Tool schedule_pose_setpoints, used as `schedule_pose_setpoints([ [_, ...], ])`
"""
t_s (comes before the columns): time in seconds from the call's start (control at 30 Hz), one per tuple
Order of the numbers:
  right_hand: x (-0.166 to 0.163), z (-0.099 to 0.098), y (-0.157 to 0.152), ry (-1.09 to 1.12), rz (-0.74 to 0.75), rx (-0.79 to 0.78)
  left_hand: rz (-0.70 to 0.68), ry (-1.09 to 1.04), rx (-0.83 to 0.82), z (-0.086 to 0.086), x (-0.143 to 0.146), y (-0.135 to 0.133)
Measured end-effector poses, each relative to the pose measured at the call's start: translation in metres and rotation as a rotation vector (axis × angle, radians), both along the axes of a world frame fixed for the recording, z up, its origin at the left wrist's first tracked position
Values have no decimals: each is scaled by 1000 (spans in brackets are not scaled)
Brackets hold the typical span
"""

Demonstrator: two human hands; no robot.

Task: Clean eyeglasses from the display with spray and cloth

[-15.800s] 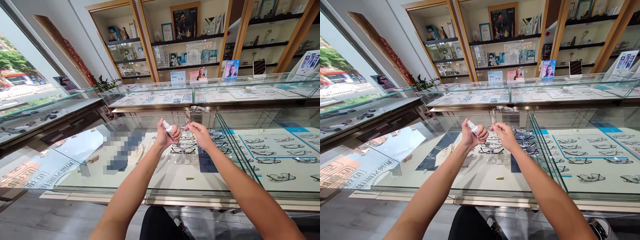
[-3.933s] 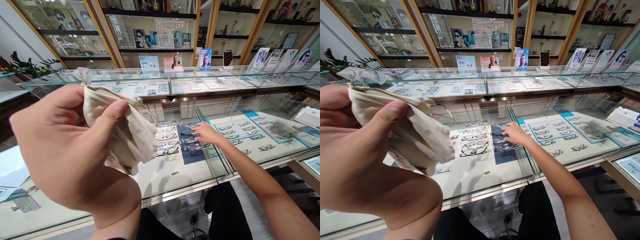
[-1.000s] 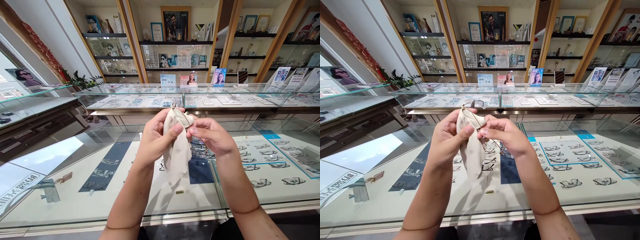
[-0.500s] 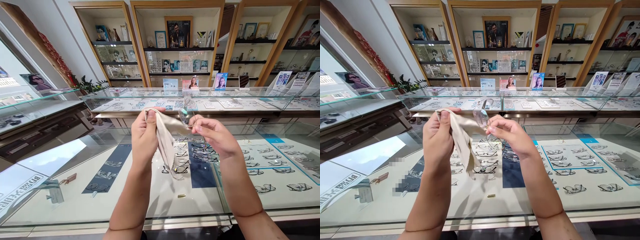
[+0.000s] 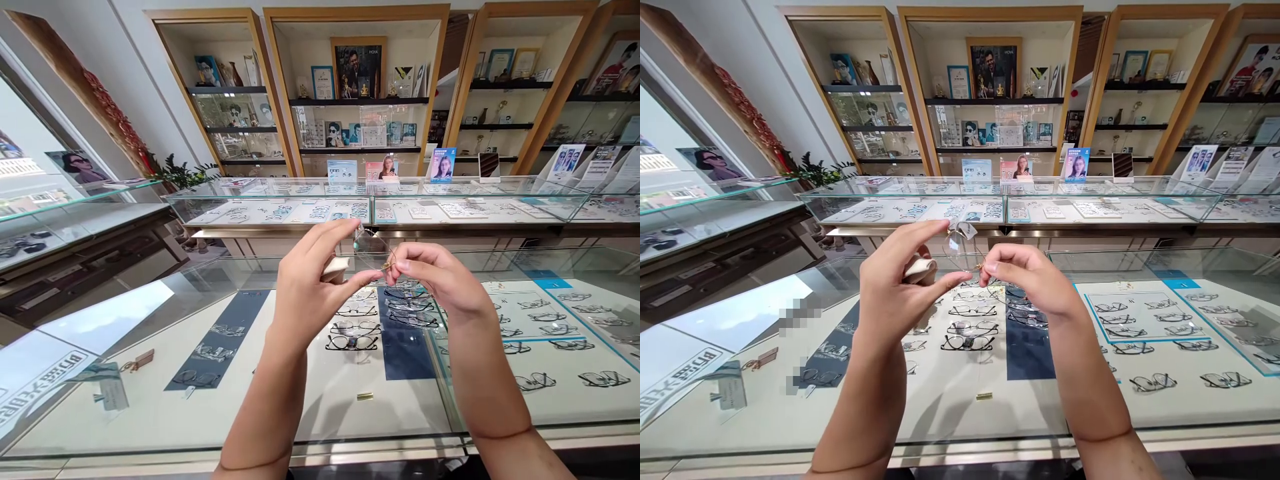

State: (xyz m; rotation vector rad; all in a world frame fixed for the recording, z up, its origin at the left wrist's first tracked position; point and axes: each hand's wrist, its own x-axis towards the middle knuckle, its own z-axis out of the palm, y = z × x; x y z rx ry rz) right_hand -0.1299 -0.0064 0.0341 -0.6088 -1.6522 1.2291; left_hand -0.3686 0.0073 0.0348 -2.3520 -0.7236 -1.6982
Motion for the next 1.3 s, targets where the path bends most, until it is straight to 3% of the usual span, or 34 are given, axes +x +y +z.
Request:
schedule_pose_setpoints([
  [0.23,8,5,-4,-60,-26,44,8,7,-51,-2,4,-2],
  [0.47,14,10,-14,-179,-85,144,-14,-14,25,-3,9,-1],
  [0.67,13,9,-30,-208,-260,314,22,-67,110,-4,12,-1],
  [0.93,8,8,-34,-108,-588,557,30,-234,38,-7,9,0],
  [1.07,5,7,-37,-117,-799,688,150,-376,68,-6,5,-2],
  [1.3,-6,6,-41,-233,-978,757,197,-407,-3,-4,10,-8],
])
